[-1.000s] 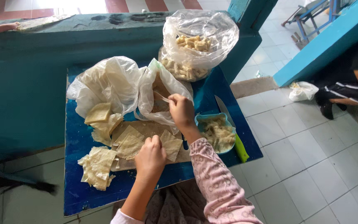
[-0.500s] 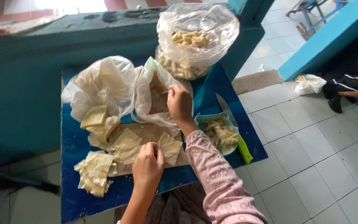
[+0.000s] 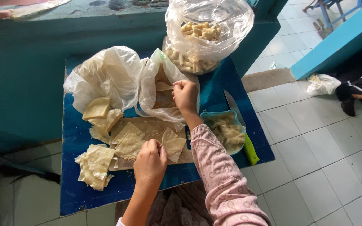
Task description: The person sits at a small blue table and folds thin translucent wafer sheets by hand, tearing pieces from larger sheets and folding them over a spoonful of brown powder taken from a plastic bag, placing the folded pieces on the cutting board and stacking finished pieces beside the work area.
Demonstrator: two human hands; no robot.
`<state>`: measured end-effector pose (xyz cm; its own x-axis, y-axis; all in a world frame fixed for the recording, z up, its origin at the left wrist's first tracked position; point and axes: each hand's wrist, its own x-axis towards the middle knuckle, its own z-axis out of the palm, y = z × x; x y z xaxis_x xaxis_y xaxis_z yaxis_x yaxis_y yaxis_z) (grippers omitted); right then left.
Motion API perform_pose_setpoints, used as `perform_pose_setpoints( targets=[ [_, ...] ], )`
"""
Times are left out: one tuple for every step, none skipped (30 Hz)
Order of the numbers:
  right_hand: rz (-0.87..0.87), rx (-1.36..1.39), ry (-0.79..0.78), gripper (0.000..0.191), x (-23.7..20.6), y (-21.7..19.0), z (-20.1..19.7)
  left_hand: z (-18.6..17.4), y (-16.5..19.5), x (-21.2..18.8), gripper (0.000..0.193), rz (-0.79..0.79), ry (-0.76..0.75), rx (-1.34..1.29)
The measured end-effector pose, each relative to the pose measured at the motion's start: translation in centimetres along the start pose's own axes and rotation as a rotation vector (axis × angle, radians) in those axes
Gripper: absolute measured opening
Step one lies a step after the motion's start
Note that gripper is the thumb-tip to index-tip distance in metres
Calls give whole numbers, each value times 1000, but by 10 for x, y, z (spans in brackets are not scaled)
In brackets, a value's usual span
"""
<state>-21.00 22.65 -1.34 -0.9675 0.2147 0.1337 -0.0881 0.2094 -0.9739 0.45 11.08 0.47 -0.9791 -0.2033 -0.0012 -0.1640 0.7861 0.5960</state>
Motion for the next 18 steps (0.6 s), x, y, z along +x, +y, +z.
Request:
perform_pose_setpoints(
  targets=[
    [8,4,-10,13,-1,-1,3,-1,0,0,17,1,4,0],
    [16,7,-21,12,-1,-1,5,-1,1,0,17,-1,8,-1],
    [20,23,-4,13,0,-1,5,-2,1,1,17,3,13,-5],
    [24,36,10,14,0,-2,4,-3,1,1,16,3,18,-10],
    [31,47,24,14,1,-2,2,-3,1,1,16,2,21,-17],
    [40,52,24,14,1,-2,-2,-3,1,1,16,-1,25,-22],
    [49,56,27,13,1,-1,-6,-3,1,0,15,-2,27,-28],
    [57,59,32,12,1,-1,-12,-3,1,0,15,0,30,-35],
    [87,75,40,12,0,-1,-17,-3,2,-1,15,9,46,-47],
    [118,90,47,12,-3,-2,-23,-2,2,-2,15,18,62,-59],
    [145,106,55,12,-5,-3,-28,-2,2,-2,15,29,81,-72],
    [144,148,48,12,-8,-5,-35,-1,2,-2,14,32,81,-76],
    [144,188,41,12,-13,-7,-42,0,2,-2,14,32,80,-81],
    [145,227,32,12,-19,-9,-51,0,2,-3,14,31,79,-87],
    [160,248,20,11,-27,-11,-60,1,2,-4,14,33,85,-98],
    [171,270,7,11,-36,-13,-70,1,1,-4,14,36,94,-109],
    [182,292,-7,11,-46,-16,-81,1,1,-4,14,38,105,-121],
    [187,280,-29,11,-59,-18,-93,1,0,-6,16,22,89,-123]
  ],
)
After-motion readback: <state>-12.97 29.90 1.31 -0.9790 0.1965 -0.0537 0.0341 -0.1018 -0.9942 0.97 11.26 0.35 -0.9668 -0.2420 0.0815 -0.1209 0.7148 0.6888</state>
